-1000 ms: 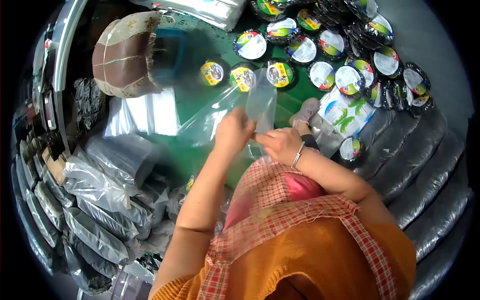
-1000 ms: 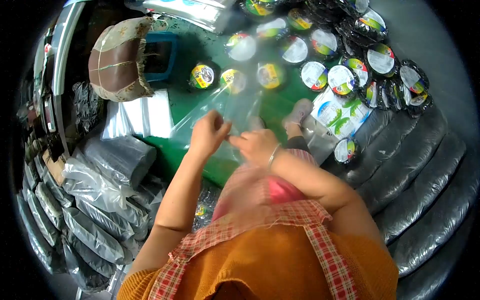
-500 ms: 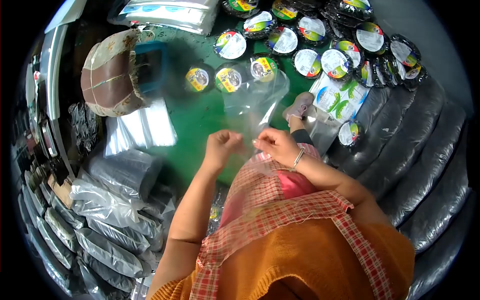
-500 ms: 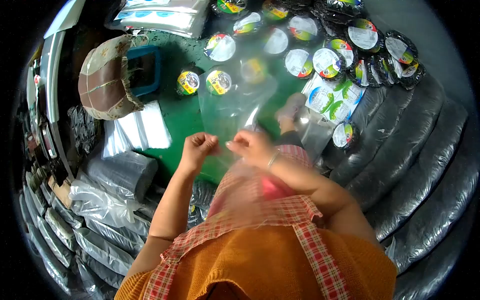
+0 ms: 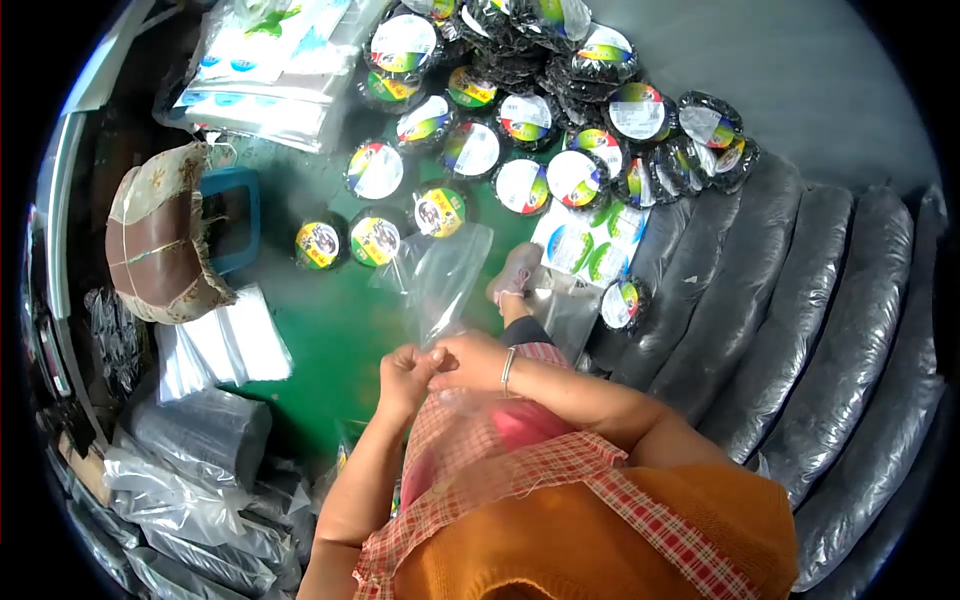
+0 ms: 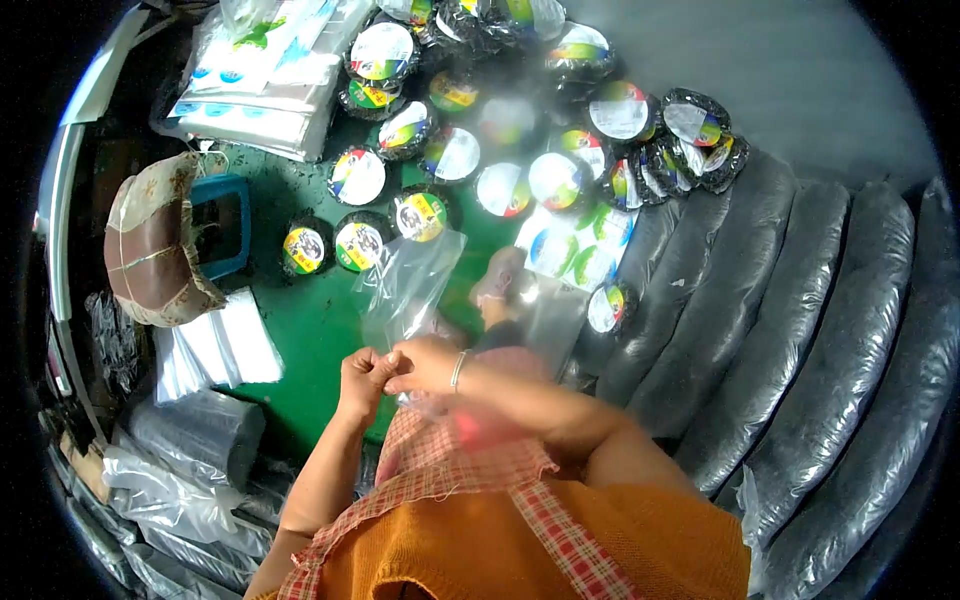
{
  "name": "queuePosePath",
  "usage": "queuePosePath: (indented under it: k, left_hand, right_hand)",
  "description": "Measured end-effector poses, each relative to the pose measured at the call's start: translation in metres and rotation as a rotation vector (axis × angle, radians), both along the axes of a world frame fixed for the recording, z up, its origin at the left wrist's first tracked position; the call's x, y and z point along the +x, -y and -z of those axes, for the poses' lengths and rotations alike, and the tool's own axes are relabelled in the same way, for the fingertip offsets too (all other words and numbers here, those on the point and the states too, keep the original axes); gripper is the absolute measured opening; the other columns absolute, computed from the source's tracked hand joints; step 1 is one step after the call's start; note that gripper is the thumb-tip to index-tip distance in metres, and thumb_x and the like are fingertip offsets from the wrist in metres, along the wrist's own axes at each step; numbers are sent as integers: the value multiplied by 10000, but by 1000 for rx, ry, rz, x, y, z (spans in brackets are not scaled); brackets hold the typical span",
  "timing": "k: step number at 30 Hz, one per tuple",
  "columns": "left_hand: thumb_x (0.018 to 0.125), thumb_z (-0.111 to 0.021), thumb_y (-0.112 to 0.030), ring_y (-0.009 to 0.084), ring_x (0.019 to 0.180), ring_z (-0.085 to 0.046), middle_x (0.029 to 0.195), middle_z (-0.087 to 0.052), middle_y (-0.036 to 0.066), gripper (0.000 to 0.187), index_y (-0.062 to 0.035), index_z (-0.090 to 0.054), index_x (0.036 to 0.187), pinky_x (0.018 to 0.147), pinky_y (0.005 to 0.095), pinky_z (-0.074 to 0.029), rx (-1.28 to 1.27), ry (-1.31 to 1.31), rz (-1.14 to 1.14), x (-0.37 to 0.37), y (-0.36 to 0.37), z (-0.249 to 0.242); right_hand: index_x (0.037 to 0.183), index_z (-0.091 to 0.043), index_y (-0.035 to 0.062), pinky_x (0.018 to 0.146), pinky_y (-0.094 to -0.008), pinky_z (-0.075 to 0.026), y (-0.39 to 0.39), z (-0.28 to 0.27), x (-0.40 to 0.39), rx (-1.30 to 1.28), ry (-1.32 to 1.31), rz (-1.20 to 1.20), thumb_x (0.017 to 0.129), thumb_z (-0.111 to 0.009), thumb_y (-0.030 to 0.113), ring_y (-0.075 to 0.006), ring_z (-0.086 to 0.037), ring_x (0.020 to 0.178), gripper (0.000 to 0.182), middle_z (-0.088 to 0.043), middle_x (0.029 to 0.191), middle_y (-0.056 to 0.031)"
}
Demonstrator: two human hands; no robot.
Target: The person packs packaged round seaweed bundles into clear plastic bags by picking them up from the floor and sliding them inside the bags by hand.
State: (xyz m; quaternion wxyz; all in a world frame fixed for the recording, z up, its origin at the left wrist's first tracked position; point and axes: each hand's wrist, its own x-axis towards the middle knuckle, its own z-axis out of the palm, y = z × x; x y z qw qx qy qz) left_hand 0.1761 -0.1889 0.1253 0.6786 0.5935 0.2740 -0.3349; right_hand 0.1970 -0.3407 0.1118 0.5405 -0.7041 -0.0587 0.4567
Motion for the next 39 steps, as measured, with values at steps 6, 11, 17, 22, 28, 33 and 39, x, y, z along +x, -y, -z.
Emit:
queuePosePath:
  k: [6, 11, 17, 22, 28, 33, 39]
  left_hand:
    - [841, -565, -144, 81, 508, -471, 596, -531, 2, 172, -7, -574, 736, 468, 223, -392, -49, -173, -169, -3, -6, 5]
    - [784, -638, -128, 77, 476, -441, 542, -504, -1, 184, -22, -552, 662, 430, 222, -351, 215, 55, 7, -13, -13, 14]
    - [722, -707, -166, 95, 507, -467, 581, -532, 17, 248, -50, -523, 603, 462, 228, -370, -74, -199, -34, 2, 0, -7]
    - [753, -623, -68, 120, 525, -504, 608, -529, 11, 188, -83, -498, 613, 501, 256, -410, -248, -101, -474, 15, -22, -15]
    - [760, -504, -25, 77, 507, -401, 584, -389, -33, 169, -116, -418, 645, 445, 241, -352, -8, 157, 285, -5, -30, -17]
    - [872, -428, -261, 123, 447, -403, 564, -434, 7, 216, -103, -503, 744, 415, 296, -359, -27, -568, -985, -34, -48, 83]
    - [870, -386, -193, 254, 855, -552, 962, -582, 125, 282, -44, -536, 1057, 748, 367, -463, -24, -181, -944, 88, -94, 72]
  right_hand:
    - [709, -580, 50, 531, -279, -435, 4, -19, -11, 93, 22, -138, 728, -661, 284, -138, -566, 559, 248, -576, 585, -77]
    - [692, -560, 45, 537, -308, -440, 5, -5, -19, 114, -228, 29, 705, -680, 314, -183, -579, 577, 295, -590, 616, -81]
    - [683, -503, 18, 462, -300, -415, -6, 1, -9, -106, 393, -87, 693, -692, 255, -138, -558, 523, 304, -543, 578, -91]
    - [634, -446, 81, 379, -287, -391, 21, 31, 6, -46, -177, 260, 757, -543, 63, -146, -561, 497, 157, -498, 540, -22]
    - [865, -484, 102, 418, -276, -467, 100, 84, 30, 29, -663, 1407, 764, -567, 78, -152, -556, 540, 134, -539, 668, -37]
    - [1016, -502, 101, 578, -291, -420, 99, 53, -16, -196, -538, 659, 831, -520, 246, -162, -498, 709, 235, -529, 906, -89]
    - [1239, -406, 108, 899, -360, -370, 85, -54, 173, 148, -293, 844, 823, -483, 302, -259, -443, 1089, 466, -459, 1189, -145]
